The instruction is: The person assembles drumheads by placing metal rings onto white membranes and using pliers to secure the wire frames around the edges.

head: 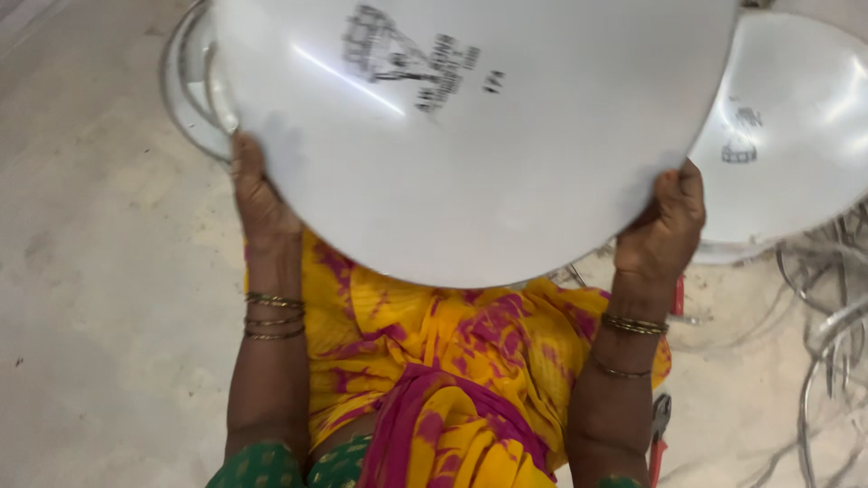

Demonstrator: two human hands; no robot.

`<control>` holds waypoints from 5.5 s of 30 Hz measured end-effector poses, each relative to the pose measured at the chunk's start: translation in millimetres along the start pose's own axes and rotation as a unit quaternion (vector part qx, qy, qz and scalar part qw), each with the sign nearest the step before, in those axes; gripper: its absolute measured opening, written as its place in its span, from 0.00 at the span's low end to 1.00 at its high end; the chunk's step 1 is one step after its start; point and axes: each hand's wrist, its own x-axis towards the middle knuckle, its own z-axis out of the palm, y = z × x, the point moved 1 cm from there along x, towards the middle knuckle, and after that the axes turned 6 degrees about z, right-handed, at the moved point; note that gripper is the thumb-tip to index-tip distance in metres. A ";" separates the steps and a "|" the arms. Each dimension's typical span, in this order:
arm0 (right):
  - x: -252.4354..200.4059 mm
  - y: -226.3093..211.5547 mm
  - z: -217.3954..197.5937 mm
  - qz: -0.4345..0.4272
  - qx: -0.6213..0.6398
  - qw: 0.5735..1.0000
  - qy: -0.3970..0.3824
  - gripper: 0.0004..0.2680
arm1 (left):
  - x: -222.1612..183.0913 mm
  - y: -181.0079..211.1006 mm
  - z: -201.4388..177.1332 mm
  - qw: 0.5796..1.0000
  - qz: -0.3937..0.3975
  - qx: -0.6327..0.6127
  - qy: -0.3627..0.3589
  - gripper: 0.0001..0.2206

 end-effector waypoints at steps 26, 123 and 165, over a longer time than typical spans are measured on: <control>43.2 23.9 -98.6 0.076 0.086 0.993 0.040 0.08 | -0.2 16.7 59.5 0.958 -0.064 0.263 -0.098 0.14; 14.6 4.2 -74.5 0.046 0.137 0.985 -0.090 0.24 | 57.7 39.8 38.6 0.882 0.066 0.467 -0.020 0.17; -68.5 -36.0 61.7 0.092 -0.119 0.979 -0.136 0.15 | 51.0 67.6 -75.1 0.984 0.039 0.169 0.050 0.12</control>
